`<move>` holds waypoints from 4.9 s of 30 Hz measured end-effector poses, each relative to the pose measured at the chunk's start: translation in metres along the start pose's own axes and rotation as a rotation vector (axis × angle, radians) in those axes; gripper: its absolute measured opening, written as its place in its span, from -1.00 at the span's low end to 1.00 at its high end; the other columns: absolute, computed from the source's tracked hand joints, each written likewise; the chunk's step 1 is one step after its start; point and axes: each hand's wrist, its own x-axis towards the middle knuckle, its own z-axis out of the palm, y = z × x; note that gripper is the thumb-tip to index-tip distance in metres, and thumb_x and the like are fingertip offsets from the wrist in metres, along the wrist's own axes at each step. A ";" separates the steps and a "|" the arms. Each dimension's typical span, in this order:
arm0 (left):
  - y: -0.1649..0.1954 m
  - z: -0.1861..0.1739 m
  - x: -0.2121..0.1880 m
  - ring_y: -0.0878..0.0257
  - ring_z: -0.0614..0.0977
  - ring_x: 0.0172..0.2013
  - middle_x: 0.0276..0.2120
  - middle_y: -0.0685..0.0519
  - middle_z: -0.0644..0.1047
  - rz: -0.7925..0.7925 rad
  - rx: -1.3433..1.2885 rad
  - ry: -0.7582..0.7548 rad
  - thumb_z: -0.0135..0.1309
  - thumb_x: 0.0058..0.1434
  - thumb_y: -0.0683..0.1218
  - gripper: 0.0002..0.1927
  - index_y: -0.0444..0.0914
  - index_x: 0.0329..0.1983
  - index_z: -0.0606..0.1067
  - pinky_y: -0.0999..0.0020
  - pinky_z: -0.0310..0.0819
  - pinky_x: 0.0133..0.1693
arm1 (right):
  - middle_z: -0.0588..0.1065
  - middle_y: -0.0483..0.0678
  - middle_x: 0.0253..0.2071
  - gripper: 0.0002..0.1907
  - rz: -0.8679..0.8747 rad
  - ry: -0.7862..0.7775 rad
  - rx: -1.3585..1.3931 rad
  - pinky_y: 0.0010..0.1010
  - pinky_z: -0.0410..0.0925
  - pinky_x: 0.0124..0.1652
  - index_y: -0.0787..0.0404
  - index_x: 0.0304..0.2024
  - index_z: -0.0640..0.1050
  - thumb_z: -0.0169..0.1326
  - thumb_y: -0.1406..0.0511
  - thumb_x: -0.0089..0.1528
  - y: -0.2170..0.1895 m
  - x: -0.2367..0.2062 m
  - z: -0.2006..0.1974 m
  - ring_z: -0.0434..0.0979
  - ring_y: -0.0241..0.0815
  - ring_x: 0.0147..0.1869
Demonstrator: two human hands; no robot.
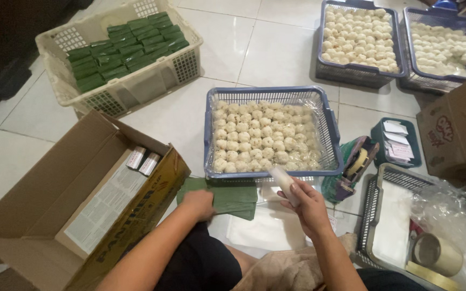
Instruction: The person wraps round white food balls in small squares of clear plastic film, folds a green leaf wrapper around some items, and places the wrapped items into plastic baskets and a cardboard box. Other workers wrap similar items nearby on the floor.
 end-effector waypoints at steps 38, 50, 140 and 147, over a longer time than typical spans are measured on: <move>0.061 -0.042 -0.065 0.07 0.62 -0.15 -0.16 -0.08 0.60 0.422 -2.086 -0.170 0.14 0.07 -0.05 -0.61 -0.31 -0.04 0.54 0.14 0.53 -0.06 | 0.62 0.06 -0.24 -0.61 -0.156 -0.262 -0.172 -0.39 0.48 -0.28 0.30 -0.01 0.57 0.29 0.36 0.10 -0.042 -0.045 0.008 0.62 -0.19 -0.27; 0.167 -0.016 -0.061 -0.04 0.46 0.19 0.32 -0.25 0.38 0.940 -2.519 -0.017 -0.18 0.45 0.22 -0.38 -0.34 0.32 0.36 0.11 0.31 0.12 | 0.60 0.06 -0.23 -0.68 -0.171 -0.113 -0.002 -0.43 0.52 -0.33 0.36 -0.09 0.53 0.29 0.41 0.13 -0.018 -0.049 0.026 0.65 -0.20 -0.30; 0.224 0.086 0.019 -0.06 0.57 -0.13 -0.25 -0.08 0.52 0.603 -0.264 0.711 0.14 0.08 -0.17 -0.90 -0.21 -0.32 0.51 0.07 0.49 -0.14 | 0.59 -0.03 -0.08 -0.54 -0.708 0.353 -0.568 -0.49 0.47 -0.09 0.35 0.11 0.57 0.26 0.46 0.14 -0.099 -0.068 -0.019 0.61 -0.29 -0.06; 0.203 0.037 0.011 -0.11 0.68 -0.34 -0.43 -0.17 0.63 0.021 -0.923 0.636 0.04 0.20 -0.14 -0.71 -0.17 0.01 0.44 0.05 0.51 -0.30 | 0.63 -0.01 -0.21 -0.59 -0.505 0.421 -0.563 -0.47 0.46 -0.19 0.36 0.03 0.60 0.28 0.38 0.13 -0.085 -0.049 -0.033 0.62 -0.27 -0.17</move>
